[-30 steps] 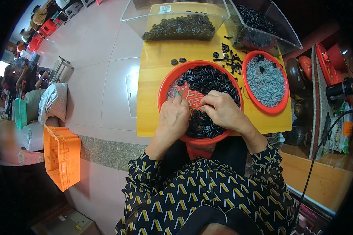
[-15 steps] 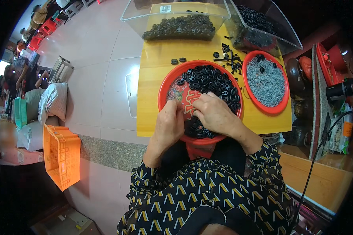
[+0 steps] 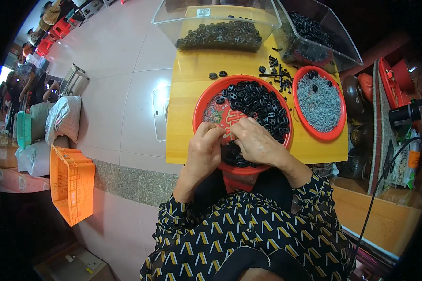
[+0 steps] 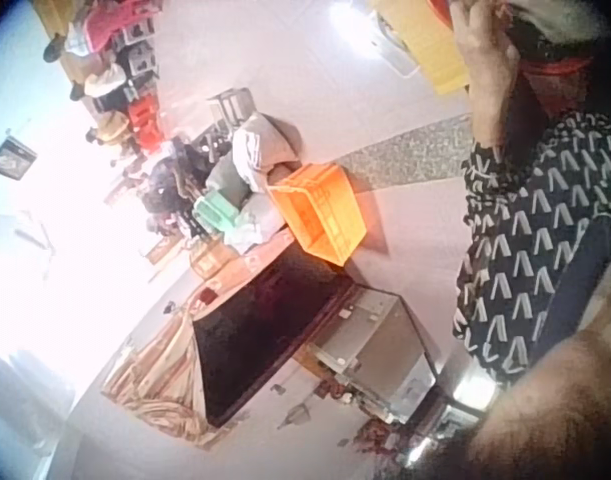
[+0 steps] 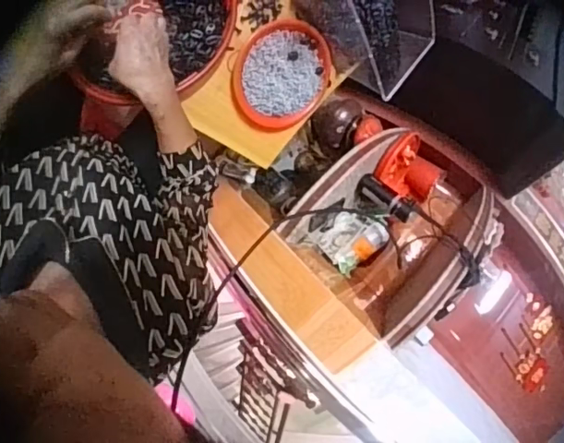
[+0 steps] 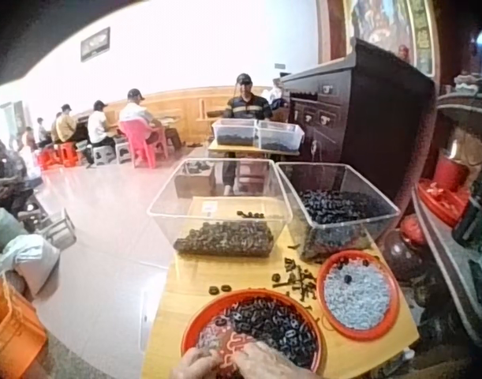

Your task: The person sits at a table and repeatedly picks up small black plastic buckle halves and metal pins from a red tray. They insert the pins into the buckle halves by hand and place the assembled units into a clear plastic container.

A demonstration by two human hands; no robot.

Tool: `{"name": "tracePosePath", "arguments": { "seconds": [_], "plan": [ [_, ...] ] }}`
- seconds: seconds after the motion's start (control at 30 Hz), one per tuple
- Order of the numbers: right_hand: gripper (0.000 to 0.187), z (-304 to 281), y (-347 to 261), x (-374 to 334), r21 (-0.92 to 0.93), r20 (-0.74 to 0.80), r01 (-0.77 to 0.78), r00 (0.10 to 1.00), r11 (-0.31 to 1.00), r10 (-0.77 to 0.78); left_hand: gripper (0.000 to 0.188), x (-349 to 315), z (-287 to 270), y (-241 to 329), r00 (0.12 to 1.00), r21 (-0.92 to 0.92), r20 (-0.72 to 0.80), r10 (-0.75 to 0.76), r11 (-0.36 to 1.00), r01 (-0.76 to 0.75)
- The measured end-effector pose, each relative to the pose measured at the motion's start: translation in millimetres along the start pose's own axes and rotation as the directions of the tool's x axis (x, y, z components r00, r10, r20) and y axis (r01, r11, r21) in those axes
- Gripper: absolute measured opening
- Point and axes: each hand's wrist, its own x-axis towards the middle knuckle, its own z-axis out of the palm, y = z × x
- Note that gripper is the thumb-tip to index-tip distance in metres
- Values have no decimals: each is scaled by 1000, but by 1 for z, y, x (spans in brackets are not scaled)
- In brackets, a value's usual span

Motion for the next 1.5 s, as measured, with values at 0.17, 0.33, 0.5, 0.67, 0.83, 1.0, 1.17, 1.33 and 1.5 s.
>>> {"name": "tracePosePath", "arguments": {
  "seconds": [0.17,0.33,0.5,0.67,0.83,1.0,1.17,1.33,1.5],
  "plan": [
    [11,-13,4,-2,399,-5,-22,1000,916,26,14,-1,-1,7,995,-195,22,-95,976,98],
    [9,-20,7,-7,698,40,-227,959,679,280,9,-3,3,7,979,-306,100,-177,931,199],
    [6,-19,8,-13,861,110,-263,932,435,346,8,-8,6,13,859,-720,247,-450,508,473],
    [4,-28,-13,-16,902,110,-256,916,349,387,10,-10,9,9,837,-875,339,-430,182,448],
    [7,-19,-21,-23,934,2,-130,933,332,360,9,-11,11,6,839,-903,351,-416,89,421],
    [11,-11,-26,-26,904,-63,-109,922,414,382,12,-15,13,4,840,-920,316,-442,73,385],
    [7,-4,-33,-26,894,-175,-35,891,447,420,16,-13,14,12,820,-932,275,-503,69,355],
    [6,-2,-34,-25,842,-217,-44,884,537,413,16,-15,15,13,839,-941,237,-490,101,324],
    [7,-3,-34,-26,813,-220,-66,885,578,411,16,-16,15,16,847,-927,194,-495,191,323]
  ]
}}
